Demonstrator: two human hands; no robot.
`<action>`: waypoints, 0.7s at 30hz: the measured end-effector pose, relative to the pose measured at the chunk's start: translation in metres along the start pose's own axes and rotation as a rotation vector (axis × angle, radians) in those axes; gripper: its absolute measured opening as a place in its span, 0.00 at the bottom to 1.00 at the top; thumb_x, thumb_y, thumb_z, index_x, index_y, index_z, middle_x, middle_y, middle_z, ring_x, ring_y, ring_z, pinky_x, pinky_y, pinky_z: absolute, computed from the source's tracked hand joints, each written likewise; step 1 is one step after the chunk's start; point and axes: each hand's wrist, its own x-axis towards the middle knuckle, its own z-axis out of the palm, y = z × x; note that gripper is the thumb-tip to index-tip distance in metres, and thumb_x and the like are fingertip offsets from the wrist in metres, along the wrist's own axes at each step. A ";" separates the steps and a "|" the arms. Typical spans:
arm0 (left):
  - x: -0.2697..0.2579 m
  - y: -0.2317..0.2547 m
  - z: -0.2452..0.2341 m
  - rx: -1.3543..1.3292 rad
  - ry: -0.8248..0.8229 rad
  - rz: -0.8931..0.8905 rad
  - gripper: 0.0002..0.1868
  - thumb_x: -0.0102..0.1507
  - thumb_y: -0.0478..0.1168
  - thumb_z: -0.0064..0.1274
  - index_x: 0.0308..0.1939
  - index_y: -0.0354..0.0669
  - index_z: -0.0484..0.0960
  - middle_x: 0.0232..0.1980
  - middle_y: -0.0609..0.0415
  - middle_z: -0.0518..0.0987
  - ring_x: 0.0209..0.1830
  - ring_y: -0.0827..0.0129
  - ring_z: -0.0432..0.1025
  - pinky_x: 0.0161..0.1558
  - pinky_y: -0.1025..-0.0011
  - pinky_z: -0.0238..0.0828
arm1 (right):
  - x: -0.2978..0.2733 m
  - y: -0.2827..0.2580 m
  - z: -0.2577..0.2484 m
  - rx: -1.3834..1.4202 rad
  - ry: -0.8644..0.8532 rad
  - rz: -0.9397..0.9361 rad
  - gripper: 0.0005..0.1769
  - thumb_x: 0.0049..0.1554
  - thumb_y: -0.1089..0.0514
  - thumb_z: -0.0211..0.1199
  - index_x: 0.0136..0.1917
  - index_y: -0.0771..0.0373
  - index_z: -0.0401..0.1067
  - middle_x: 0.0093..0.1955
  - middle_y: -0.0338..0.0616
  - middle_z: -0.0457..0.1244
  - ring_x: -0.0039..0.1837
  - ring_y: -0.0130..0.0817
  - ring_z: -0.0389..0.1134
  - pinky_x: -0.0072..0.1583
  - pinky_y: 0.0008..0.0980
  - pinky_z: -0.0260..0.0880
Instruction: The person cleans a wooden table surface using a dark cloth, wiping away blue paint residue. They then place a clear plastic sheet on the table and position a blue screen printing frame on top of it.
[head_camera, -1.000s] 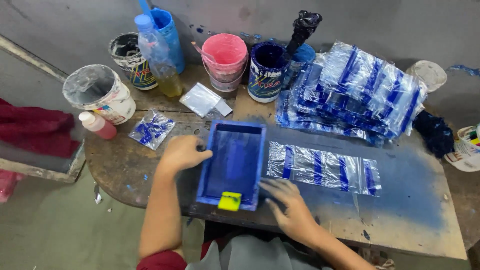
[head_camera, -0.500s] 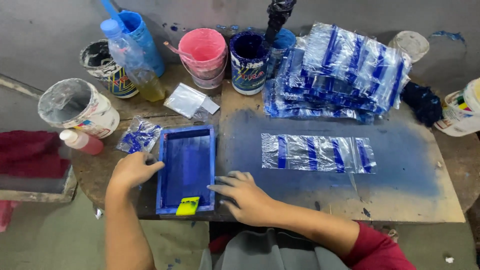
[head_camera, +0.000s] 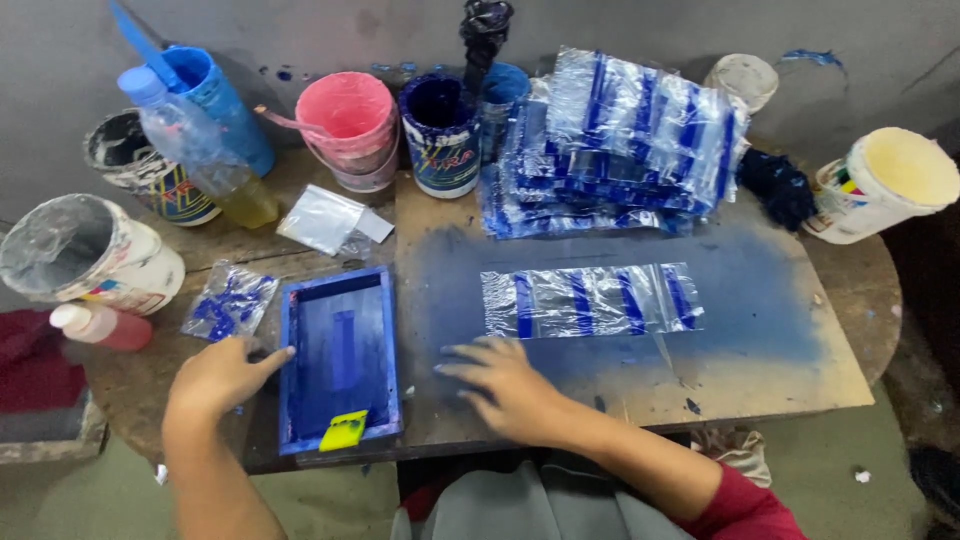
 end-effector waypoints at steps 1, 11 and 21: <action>-0.002 0.004 -0.003 0.003 0.001 0.005 0.38 0.63 0.73 0.44 0.57 0.46 0.84 0.58 0.49 0.86 0.59 0.53 0.79 0.57 0.59 0.72 | -0.008 0.001 -0.017 -0.001 0.005 0.003 0.26 0.60 0.59 0.58 0.71 0.51 0.70 0.77 0.47 0.58 0.78 0.59 0.50 0.72 0.64 0.42; -0.052 0.112 -0.031 0.141 0.508 0.556 0.23 0.63 0.60 0.53 0.46 0.46 0.88 0.43 0.47 0.88 0.49 0.53 0.82 0.50 0.54 0.77 | -0.097 0.133 -0.118 -0.193 0.632 0.149 0.14 0.60 0.56 0.61 0.57 0.60 0.80 0.57 0.59 0.70 0.64 0.60 0.68 0.66 0.53 0.64; -0.013 0.246 0.003 0.299 0.444 0.888 0.21 0.62 0.50 0.59 0.55 0.44 0.85 0.43 0.50 0.86 0.44 0.60 0.82 0.44 0.61 0.79 | -0.128 0.212 -0.188 -0.281 0.653 0.644 0.11 0.61 0.58 0.63 0.53 0.62 0.82 0.49 0.53 0.71 0.56 0.52 0.73 0.59 0.48 0.73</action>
